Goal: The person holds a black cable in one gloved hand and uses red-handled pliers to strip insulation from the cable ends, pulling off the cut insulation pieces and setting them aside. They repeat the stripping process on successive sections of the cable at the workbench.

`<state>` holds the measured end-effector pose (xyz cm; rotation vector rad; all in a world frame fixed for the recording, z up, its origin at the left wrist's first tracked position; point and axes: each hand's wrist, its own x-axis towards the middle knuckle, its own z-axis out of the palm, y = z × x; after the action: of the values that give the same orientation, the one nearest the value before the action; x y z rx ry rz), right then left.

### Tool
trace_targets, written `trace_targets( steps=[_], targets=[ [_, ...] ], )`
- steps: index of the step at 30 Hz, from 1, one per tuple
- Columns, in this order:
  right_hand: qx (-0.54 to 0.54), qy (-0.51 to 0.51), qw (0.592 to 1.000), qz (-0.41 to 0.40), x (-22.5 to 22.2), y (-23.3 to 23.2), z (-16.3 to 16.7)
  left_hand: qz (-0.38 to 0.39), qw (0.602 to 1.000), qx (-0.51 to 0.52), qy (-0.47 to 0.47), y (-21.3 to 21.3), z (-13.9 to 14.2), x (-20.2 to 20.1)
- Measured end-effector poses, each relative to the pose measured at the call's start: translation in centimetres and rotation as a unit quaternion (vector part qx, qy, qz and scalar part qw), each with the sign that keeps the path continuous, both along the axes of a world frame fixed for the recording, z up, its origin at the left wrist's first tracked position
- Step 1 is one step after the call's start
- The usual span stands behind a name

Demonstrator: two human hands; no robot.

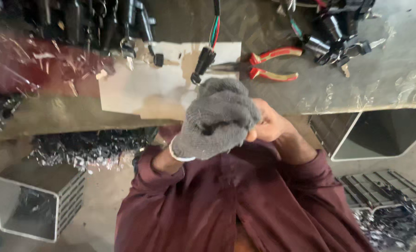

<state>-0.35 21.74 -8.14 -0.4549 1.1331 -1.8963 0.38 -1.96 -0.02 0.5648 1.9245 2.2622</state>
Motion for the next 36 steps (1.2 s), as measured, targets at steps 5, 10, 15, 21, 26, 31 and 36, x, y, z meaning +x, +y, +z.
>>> trace_targets(
  steps=[5, 10, 15, 21, 26, 31, 36],
  targets=[
    [0.233, 0.090, 0.931, -0.265, 0.9, -2.8, -0.1, 0.065, 0.997, -0.009, -0.030, 0.6, -0.5, -1.4],
    [0.286, 0.455, 0.801, -0.264, -2.2, -3.4, 4.4, 0.049, 0.995, -0.008, -0.089, -0.2, -0.5, -1.3],
    [0.482, 0.654, 0.570, -0.125, -5.8, -0.6, 6.0, 0.119, 0.971, 0.148, -0.143, 0.1, -2.1, 0.0],
    [0.538, 0.587, 0.586, -0.151, -4.8, 1.7, 4.3, 0.105, 0.982, 0.086, -0.129, -0.1, -1.8, 0.3],
    [0.325, 0.339, 0.847, -0.248, -4.0, 2.1, 5.0, 0.013, 0.991, 0.042, -0.127, -0.3, 0.8, 0.2],
    [0.306, 0.465, 0.802, -0.215, -5.0, -0.2, 6.8, 0.011, 0.985, 0.090, -0.148, 0.8, 2.0, 1.6],
    [0.357, 0.624, 0.671, -0.184, -6.4, -2.4, 9.2, 0.028, 0.954, 0.150, -0.257, 1.3, 1.3, 3.1]
  ],
)
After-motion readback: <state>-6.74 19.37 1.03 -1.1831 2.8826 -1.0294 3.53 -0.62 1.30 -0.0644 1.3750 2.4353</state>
